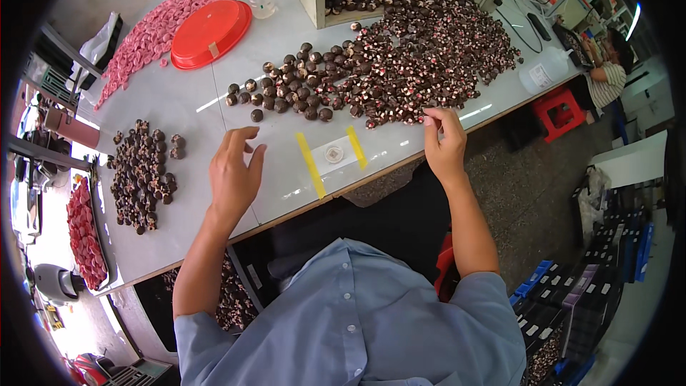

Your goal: The person assembles small industrial components by hand, joining plastic components and metal parts together at a factory workstation.

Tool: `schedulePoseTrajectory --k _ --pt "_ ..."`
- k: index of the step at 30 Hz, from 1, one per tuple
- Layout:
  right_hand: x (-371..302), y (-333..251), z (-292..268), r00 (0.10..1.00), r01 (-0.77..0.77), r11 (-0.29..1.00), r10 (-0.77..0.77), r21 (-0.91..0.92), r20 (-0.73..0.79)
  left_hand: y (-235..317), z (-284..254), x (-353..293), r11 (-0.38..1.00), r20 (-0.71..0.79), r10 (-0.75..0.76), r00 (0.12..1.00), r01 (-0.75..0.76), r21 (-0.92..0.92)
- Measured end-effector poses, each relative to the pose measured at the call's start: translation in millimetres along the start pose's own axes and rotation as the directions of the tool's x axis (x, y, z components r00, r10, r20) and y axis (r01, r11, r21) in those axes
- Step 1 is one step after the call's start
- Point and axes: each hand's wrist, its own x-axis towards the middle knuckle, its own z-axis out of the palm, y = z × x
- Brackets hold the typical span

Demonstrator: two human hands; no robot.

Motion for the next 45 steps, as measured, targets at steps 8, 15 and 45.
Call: schedulePoseTrajectory --k 8,15,45 --pt "-13.2 -20.5 0.9 0.982 0.188 0.95 -0.182 -0.25 0.046 39.8 53.2 71.2 0.952 0.186 0.296 0.937 -0.304 0.02" --pt "-7.4 -23.6 -1.1 0.978 0.207 0.95 -0.203 -0.234 0.041 38.5 71.7 87.9 0.883 0.293 0.376 0.879 -0.436 0.173" --pt "9.6 -68.1 10.5 0.807 -0.364 0.875 0.124 0.32 0.577 -19.1 -9.8 28.6 0.456 0.794 0.008 0.607 0.705 -0.544"
